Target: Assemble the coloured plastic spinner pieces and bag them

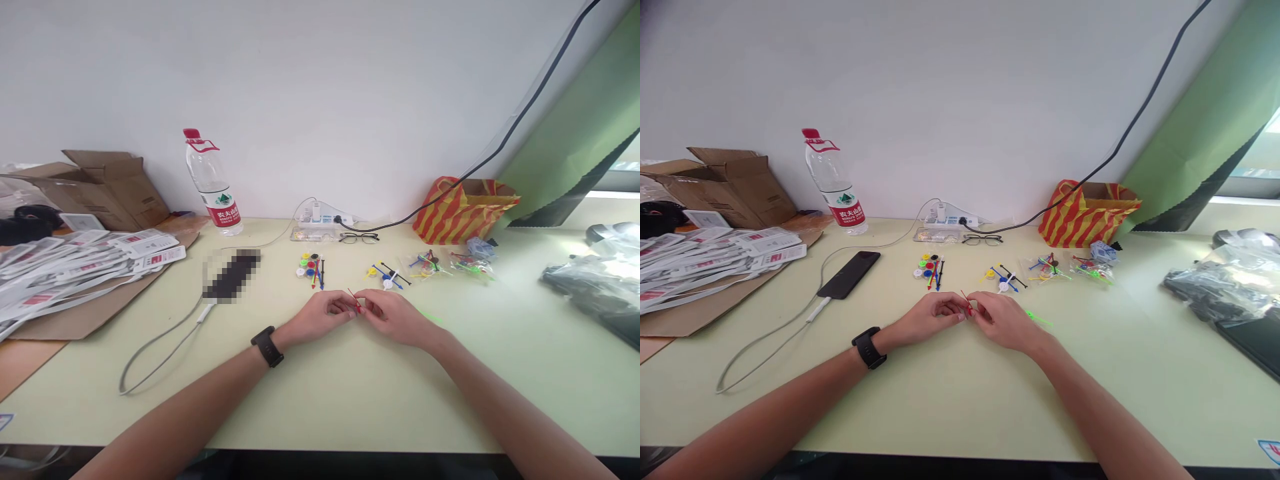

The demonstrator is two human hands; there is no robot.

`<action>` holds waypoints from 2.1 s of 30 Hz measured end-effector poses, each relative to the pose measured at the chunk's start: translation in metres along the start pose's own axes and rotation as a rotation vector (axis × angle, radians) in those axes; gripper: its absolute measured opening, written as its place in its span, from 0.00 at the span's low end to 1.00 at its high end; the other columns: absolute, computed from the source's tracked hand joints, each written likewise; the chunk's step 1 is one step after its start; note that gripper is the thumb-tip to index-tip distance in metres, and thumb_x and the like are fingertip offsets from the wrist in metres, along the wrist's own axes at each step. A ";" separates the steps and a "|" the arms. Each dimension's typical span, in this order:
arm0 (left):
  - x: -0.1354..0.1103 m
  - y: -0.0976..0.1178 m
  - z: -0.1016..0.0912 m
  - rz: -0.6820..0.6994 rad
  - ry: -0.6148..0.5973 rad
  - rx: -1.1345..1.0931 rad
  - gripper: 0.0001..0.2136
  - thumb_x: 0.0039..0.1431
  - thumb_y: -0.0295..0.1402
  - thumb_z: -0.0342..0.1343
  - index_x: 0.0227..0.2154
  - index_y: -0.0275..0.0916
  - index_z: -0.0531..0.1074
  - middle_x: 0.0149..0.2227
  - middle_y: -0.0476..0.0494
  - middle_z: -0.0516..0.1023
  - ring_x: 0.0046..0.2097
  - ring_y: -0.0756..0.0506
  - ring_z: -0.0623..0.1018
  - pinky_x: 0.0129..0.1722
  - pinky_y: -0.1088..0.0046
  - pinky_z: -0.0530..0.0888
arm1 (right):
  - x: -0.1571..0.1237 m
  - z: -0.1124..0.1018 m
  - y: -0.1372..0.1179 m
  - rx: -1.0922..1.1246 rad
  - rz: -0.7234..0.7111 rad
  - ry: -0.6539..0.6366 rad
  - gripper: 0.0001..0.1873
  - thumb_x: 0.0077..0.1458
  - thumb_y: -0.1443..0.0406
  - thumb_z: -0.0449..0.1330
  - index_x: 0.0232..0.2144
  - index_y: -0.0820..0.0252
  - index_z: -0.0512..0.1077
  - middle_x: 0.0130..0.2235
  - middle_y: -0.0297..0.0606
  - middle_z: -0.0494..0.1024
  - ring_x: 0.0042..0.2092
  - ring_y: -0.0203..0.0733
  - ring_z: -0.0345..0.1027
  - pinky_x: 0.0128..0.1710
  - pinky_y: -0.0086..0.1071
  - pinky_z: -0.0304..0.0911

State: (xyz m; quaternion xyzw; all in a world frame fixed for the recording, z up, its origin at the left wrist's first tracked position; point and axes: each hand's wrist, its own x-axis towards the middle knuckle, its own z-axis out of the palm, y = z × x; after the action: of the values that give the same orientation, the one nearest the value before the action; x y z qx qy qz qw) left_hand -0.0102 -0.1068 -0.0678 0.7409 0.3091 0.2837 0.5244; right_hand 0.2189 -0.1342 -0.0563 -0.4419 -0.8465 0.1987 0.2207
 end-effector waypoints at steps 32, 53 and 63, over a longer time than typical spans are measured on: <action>-0.002 -0.003 0.002 -0.062 0.079 0.020 0.18 0.62 0.38 0.63 0.53 0.40 0.76 0.50 0.37 0.79 0.49 0.42 0.79 0.51 0.64 0.77 | 0.004 -0.019 0.049 -0.291 0.210 0.498 0.17 0.68 0.56 0.55 0.53 0.55 0.73 0.48 0.47 0.78 0.48 0.54 0.73 0.46 0.44 0.67; -0.003 -0.002 0.005 -0.021 0.095 0.081 0.13 0.62 0.39 0.62 0.46 0.40 0.77 0.50 0.39 0.79 0.46 0.43 0.79 0.50 0.63 0.78 | 0.008 -0.008 0.056 -0.141 0.075 0.225 0.28 0.70 0.52 0.51 0.68 0.49 0.62 0.71 0.42 0.61 0.73 0.58 0.46 0.68 0.58 0.53; -0.003 -0.007 0.005 -0.004 0.091 0.087 0.11 0.62 0.39 0.62 0.43 0.39 0.76 0.47 0.40 0.79 0.44 0.44 0.79 0.48 0.64 0.78 | -0.001 -0.018 0.037 -0.042 0.022 0.115 0.23 0.71 0.52 0.48 0.61 0.51 0.69 0.59 0.45 0.75 0.63 0.54 0.64 0.64 0.50 0.60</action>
State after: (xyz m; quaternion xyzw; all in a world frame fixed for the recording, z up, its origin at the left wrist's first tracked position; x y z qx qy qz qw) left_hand -0.0095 -0.1102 -0.0757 0.7488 0.3461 0.3024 0.4776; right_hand 0.2537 -0.1130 -0.0609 -0.4665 -0.8315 0.1573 0.2576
